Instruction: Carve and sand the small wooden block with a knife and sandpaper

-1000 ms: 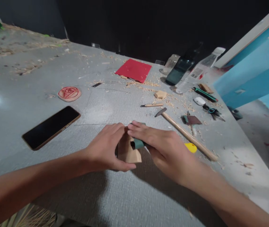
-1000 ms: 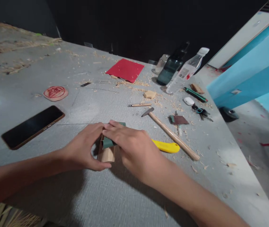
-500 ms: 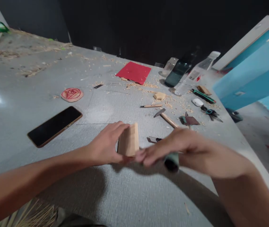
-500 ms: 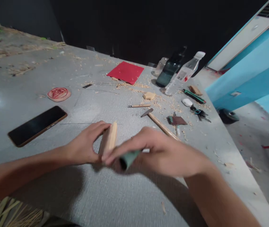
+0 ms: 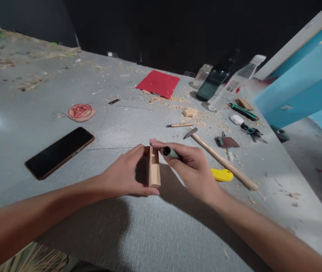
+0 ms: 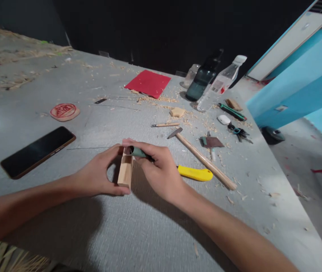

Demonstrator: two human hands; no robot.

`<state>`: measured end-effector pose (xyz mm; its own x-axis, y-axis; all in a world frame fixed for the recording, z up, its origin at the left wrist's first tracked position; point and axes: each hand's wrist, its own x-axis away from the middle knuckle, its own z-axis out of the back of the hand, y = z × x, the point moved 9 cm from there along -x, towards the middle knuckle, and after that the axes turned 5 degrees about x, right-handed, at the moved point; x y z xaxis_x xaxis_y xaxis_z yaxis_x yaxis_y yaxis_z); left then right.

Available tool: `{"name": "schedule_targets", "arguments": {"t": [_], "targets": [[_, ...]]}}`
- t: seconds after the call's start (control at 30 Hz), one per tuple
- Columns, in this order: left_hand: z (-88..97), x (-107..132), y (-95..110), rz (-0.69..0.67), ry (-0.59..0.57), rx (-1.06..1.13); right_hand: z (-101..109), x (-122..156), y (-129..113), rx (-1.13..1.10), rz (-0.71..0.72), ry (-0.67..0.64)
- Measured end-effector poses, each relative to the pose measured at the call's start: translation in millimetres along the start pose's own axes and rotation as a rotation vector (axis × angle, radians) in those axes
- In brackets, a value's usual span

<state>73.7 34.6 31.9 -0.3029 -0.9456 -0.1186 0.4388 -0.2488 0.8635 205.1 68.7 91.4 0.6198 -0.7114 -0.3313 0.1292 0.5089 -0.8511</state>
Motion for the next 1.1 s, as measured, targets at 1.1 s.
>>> {"name": "schedule_targets", "arguments": {"t": [1.1], "targets": [[0.6,-0.1,6.9,-0.049,-0.006,-0.334,27.0,-18.0,18.2,-0.383,-0.228,0.048]]}}
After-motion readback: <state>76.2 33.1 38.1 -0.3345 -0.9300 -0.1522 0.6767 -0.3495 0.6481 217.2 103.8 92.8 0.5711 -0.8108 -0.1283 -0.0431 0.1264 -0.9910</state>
